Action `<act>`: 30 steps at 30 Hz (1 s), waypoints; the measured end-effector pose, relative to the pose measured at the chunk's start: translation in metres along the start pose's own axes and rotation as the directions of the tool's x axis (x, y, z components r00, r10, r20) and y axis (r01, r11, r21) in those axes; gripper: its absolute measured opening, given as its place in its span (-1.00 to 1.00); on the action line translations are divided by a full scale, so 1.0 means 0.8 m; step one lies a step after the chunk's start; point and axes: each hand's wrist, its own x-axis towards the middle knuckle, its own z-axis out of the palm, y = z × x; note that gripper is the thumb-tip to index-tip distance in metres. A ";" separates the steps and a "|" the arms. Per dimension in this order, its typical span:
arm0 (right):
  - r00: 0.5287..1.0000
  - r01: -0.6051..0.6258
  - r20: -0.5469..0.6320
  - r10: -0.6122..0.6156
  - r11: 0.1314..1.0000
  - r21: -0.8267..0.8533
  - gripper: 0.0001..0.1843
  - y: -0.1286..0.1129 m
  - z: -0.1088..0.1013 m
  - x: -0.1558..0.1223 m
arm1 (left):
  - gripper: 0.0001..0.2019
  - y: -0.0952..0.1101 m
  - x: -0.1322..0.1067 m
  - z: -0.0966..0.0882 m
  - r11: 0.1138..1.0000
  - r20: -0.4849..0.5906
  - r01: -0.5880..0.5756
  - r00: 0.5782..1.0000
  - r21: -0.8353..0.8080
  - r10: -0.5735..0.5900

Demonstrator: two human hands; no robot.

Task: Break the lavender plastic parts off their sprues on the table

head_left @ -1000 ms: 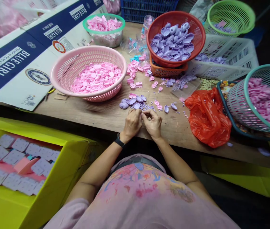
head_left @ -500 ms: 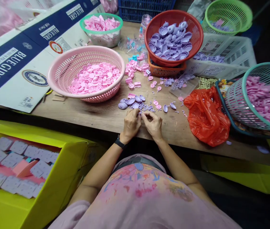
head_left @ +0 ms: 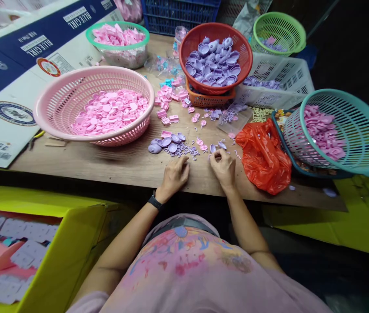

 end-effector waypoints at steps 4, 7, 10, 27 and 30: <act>0.999 0.009 -0.040 -0.016 0.988 -0.154 -0.82 0.041 -0.005 0.023 | -0.87 -0.009 0.005 -0.001 0.970 0.139 -0.131 0.985 0.205 0.104; 0.997 0.048 -0.047 -0.053 0.993 -0.109 -0.79 0.045 -0.005 0.028 | -0.85 -0.008 0.014 -0.002 0.883 0.331 -0.335 0.916 0.328 0.225; 0.988 0.095 -0.117 -0.097 0.995 -0.020 -0.78 0.014 -0.005 0.012 | -0.81 -0.002 0.028 -0.001 0.812 0.466 -0.486 0.828 0.323 0.311; 0.646 0.367 0.522 -0.556 0.827 0.426 -0.48 -0.127 0.021 -0.060 | -0.29 0.024 -0.057 0.020 0.918 -0.185 0.233 0.935 -0.321 -0.302; 0.584 0.422 0.509 -0.632 0.772 0.475 -0.43 -0.120 0.013 -0.051 | -0.26 0.034 -0.047 0.029 0.898 -0.186 0.262 0.921 -0.354 -0.342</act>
